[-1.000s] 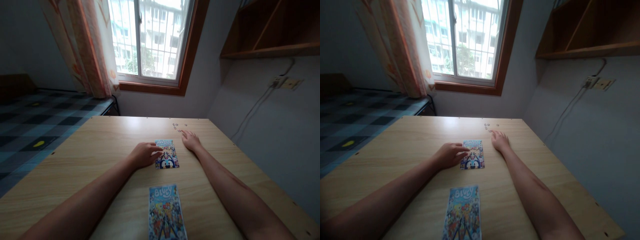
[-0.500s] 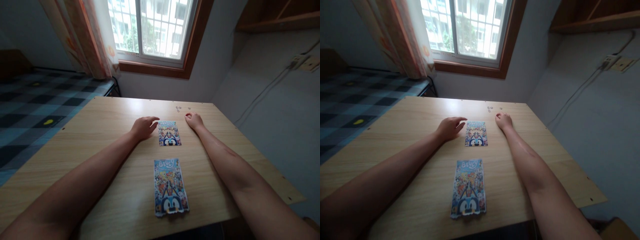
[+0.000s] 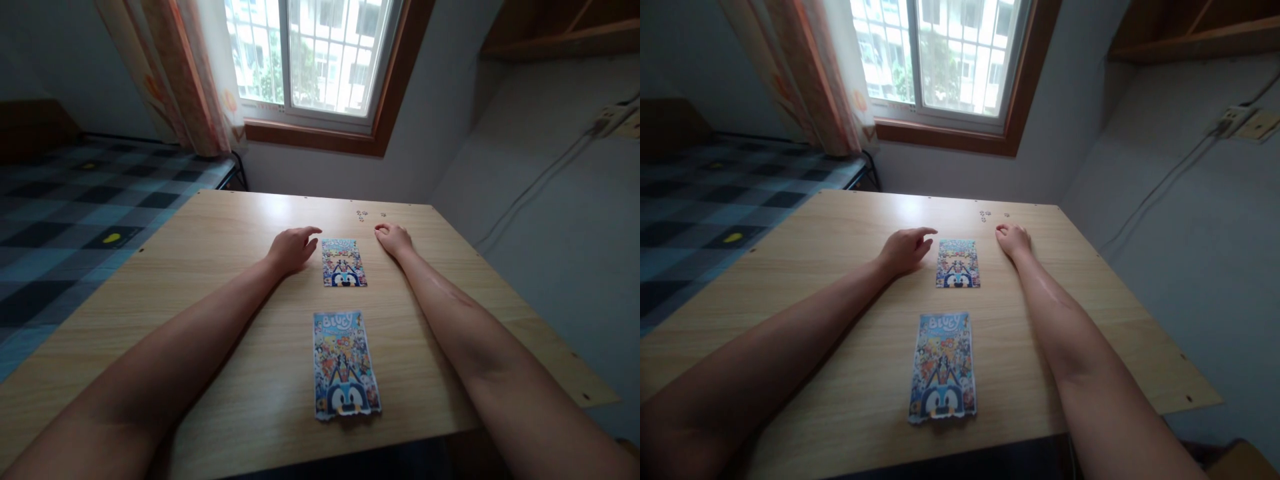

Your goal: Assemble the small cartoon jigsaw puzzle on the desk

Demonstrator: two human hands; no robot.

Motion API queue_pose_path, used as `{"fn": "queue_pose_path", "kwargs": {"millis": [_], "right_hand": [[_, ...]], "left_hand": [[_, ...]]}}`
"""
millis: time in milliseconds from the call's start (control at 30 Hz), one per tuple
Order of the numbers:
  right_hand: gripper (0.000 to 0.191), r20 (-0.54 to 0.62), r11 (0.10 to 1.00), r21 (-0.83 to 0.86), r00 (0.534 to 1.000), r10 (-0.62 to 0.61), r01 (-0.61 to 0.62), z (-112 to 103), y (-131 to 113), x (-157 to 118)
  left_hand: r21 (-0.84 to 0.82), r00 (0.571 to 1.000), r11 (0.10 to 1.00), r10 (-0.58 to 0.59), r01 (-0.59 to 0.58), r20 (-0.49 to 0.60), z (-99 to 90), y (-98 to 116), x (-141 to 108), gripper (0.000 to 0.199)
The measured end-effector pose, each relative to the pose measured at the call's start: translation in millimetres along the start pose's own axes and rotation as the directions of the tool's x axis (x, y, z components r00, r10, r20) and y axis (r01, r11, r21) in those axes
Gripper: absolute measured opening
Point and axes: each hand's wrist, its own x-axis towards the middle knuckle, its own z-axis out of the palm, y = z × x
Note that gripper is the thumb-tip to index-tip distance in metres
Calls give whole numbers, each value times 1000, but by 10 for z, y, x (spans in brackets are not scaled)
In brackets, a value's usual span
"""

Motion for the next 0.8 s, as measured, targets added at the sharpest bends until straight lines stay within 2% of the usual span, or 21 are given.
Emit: {"fn": "queue_pose_path", "kwargs": {"millis": [233, 533, 700, 800], "right_hand": [[31, -20, 1000, 3, 1000, -7, 7, 24, 18, 17], [30, -93, 991, 84, 991, -97, 105, 50, 32, 11], [35, -87, 964, 248, 993, -75, 95, 18, 2, -32], [35, -81, 893, 437, 994, -76, 104, 7, 8, -80]], "left_hand": [[-22, 999, 999, -41, 41, 30, 2, -3, 10, 35], [-27, 999, 999, -33, 33, 15, 16, -19, 16, 34], [-24, 1000, 999, -21, 21, 11, 15, -35, 13, 33], [-31, 1000, 999, -22, 23, 14, 10, -46, 11, 32]]}}
